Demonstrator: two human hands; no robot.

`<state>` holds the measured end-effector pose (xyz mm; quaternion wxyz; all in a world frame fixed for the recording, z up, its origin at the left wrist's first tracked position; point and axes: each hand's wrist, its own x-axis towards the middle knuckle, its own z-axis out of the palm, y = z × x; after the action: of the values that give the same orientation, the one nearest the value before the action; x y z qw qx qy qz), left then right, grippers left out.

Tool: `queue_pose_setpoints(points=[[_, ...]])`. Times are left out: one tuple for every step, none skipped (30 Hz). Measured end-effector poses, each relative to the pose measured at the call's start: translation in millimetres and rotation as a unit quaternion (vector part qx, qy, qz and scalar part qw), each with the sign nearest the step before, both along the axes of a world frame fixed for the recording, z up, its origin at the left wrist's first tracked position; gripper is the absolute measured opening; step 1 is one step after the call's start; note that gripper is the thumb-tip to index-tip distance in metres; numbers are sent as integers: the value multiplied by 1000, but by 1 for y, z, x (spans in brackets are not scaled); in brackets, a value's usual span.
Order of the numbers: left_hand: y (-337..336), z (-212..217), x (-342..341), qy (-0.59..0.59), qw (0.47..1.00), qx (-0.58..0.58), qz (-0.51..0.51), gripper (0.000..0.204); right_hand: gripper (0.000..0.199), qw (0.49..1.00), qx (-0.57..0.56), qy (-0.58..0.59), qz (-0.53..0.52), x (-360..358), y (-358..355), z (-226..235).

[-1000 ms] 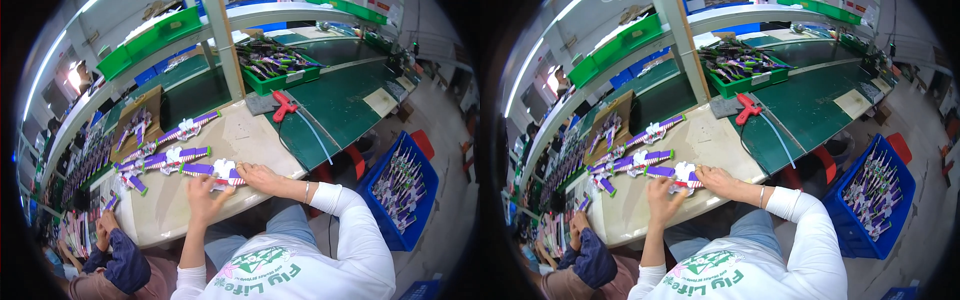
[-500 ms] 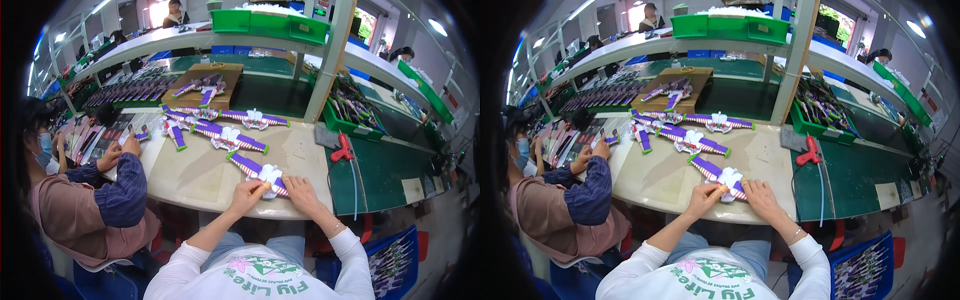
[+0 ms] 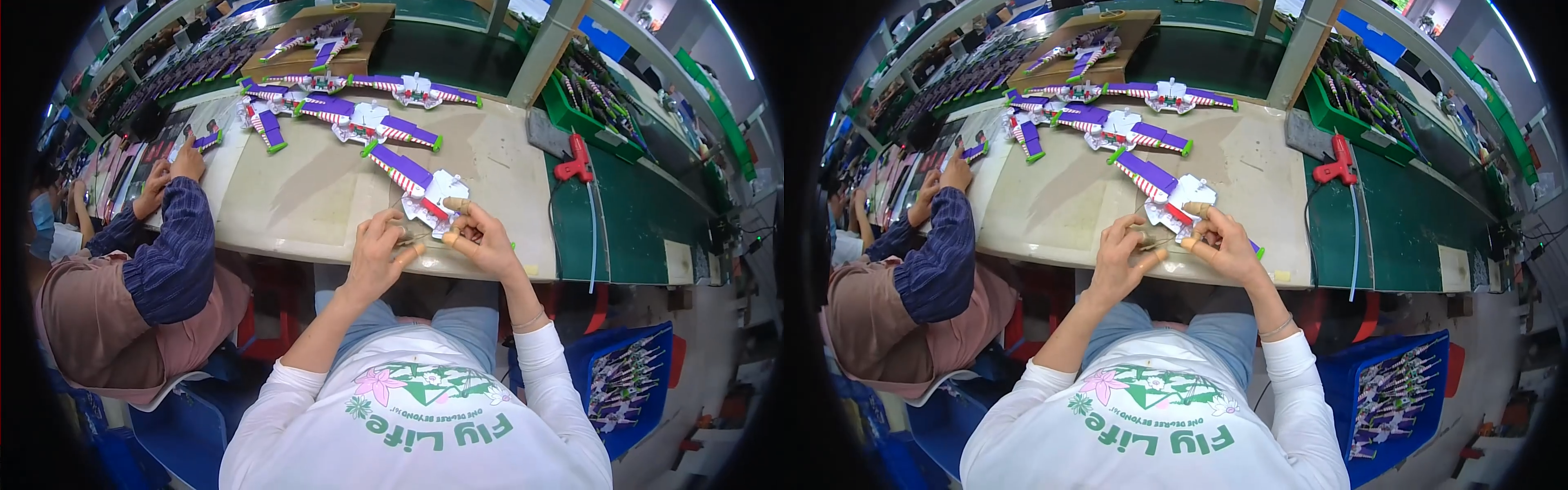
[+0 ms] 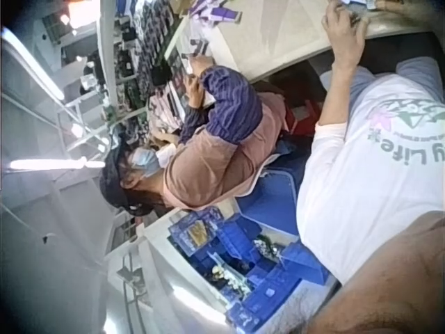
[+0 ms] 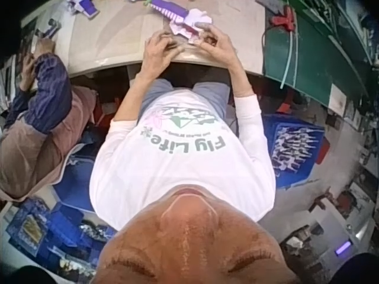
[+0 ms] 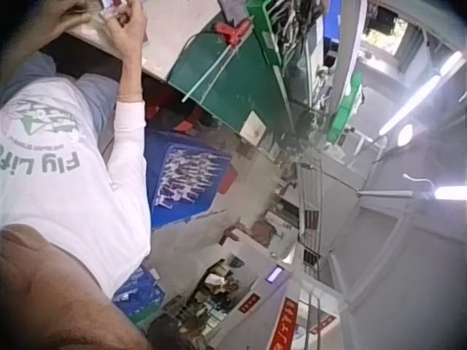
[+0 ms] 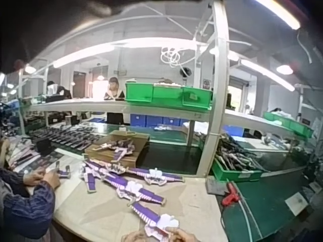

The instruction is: The person assembles plastic toy components by hand on a production line, joining them with a hot glue gun.

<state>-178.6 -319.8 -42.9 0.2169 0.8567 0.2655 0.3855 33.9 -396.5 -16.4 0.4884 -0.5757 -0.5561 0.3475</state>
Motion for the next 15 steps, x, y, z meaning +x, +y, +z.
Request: queue_pose_setpoints(points=[[2,-4,1,0,1000,-23,-3,31,48,999,-6,38,-9,-1,-1,-1],[4,-6,5,-65,993,-86,-37,25,44,998,1,52,-22,-3,-2,-1],[4,-7,5,-66,993,-87,-38,25,44,998,0,51,-23,-5,-2,-3],[3,1,3,-84,979,-171,-73,24,43,998,-4,46,-53,-6,-1,-6],[3,6,2,-101,956,-252,-108,23,42,996,-8,41,-84,-8,-1,-8],[5,7,3,-101,956,-253,-110,23,42,995,-9,40,-86,-10,0,-9],[8,9,4,-86,947,-278,-137,20,42,994,11,-53,-94,-13,1,-9],[9,10,5,-72,936,-303,-165,18,41,984,30,-146,-101,-16,3,-8],[8,9,8,-72,936,-303,-166,18,44,968,67,-219,-104,-20,1,-6],[6,8,15,-103,893,-392,-193,17,44,968,67,-220,-104,-20,0,-7],[5,8,20,-132,841,-477,-219,17,46,959,89,-247,-107,-20,-2,-9],[4,10,24,-127,842,-468,-234,19,49,949,111,-273,-109,-21,-3,-10],[4,10,27,-127,841,-469,-237,19,49,955,113,-250,-114,-23,-6,-9],[4,8,31,-152,847,-455,-227,21,49,954,112,-251,-116,-24,-8,-11],[4,6,33,-177,852,-441,-218,24,50,952,137,-247,-121,-24,-8,-13]])
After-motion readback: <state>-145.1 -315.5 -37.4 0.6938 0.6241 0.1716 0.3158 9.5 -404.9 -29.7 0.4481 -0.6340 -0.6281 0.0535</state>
